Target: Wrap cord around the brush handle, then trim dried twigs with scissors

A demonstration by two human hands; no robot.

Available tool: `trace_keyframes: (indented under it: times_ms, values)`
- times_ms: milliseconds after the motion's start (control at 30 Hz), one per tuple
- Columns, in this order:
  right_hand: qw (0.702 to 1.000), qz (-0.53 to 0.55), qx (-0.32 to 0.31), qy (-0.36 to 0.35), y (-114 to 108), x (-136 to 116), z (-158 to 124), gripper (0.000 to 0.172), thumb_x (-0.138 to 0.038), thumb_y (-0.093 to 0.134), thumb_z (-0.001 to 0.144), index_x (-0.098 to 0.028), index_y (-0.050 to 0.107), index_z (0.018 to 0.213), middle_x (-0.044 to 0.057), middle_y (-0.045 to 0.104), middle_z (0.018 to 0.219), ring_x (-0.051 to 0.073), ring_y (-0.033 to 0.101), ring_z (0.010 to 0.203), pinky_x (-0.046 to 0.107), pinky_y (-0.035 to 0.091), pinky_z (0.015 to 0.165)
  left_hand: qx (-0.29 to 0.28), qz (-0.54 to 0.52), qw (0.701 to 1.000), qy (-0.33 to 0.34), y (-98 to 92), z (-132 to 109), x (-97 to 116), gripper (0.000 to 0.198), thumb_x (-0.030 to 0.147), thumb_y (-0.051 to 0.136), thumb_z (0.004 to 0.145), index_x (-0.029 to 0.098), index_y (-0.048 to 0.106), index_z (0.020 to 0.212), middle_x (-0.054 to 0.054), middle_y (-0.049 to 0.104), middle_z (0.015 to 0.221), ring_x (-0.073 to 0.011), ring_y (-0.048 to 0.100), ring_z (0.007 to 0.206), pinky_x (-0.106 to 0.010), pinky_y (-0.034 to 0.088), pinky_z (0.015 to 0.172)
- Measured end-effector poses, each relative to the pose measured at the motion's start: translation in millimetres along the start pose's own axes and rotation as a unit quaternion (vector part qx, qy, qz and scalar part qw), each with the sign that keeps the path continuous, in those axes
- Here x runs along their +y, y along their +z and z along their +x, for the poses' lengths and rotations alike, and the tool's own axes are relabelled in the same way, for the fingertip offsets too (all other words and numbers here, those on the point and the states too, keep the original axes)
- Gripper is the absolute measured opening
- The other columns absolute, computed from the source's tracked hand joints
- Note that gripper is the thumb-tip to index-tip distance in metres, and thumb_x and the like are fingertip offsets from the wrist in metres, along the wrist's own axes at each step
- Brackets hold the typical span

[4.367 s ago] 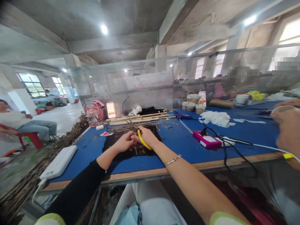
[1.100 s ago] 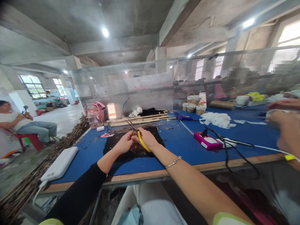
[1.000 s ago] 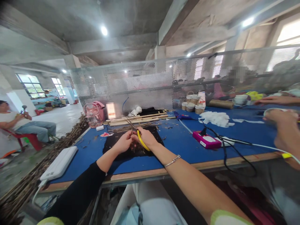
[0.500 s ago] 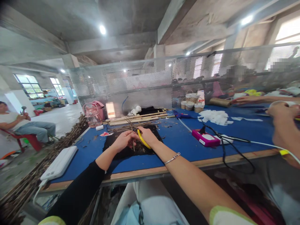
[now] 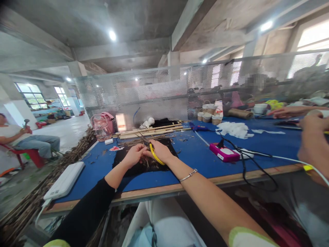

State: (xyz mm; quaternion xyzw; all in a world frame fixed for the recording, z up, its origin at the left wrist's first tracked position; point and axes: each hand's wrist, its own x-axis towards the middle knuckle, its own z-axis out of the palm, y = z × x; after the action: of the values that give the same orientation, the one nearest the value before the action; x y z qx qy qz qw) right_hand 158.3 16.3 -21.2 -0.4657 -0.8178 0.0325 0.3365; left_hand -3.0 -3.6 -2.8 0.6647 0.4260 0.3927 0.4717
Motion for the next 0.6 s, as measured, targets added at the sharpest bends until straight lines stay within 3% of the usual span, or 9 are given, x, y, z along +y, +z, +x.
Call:
trace_keyframes:
  times_ms: [167, 467, 600]
  values:
    - [0.999, -0.013, 0.014, -0.038, 3.9, 2.7, 0.5, 0.072, -0.053, 0.063, 0.068, -0.012, 0.044, 0.124, 0.018, 0.054, 0.115, 0.027, 0.05, 0.107, 0.039, 0.039, 0.089, -0.005, 0.024, 1.0, 0.007, 0.1, 0.8, -1.5, 0.02, 0.035, 0.052, 0.079, 0.017, 0.048, 0.071, 0.003, 0.055, 0.05, -0.009, 0.051, 0.04, -0.016, 0.034, 0.035]
    - [0.999, -0.014, 0.027, -0.035, 3.2, -1.2, -1.3, 0.076, -0.056, 0.06, 0.069, -0.01, 0.041, 0.126, 0.019, 0.051, 0.119, 0.029, 0.048, 0.108, 0.042, 0.038, 0.089, -0.031, -0.024, 0.999, 0.012, 2.4, -0.6, 0.6, 0.019, 0.034, 0.053, 0.078, 0.016, 0.049, 0.074, 0.003, 0.055, 0.051, -0.0107, 0.053, 0.042, -0.018, 0.037, 0.034]
    - [0.998, 0.031, 0.03, -0.047, 2.5, -3.3, 0.4, 0.067, -0.054, 0.058, 0.072, -0.011, 0.044, 0.121, 0.017, 0.054, 0.113, 0.026, 0.05, 0.104, 0.038, 0.04, 0.088, -0.019, -0.037, 0.999, -0.004, 4.1, -1.2, 2.5, 0.017, 0.033, 0.053, 0.078, 0.016, 0.049, 0.076, 0.003, 0.056, 0.053, -0.0113, 0.056, 0.045, -0.016, 0.036, 0.033]
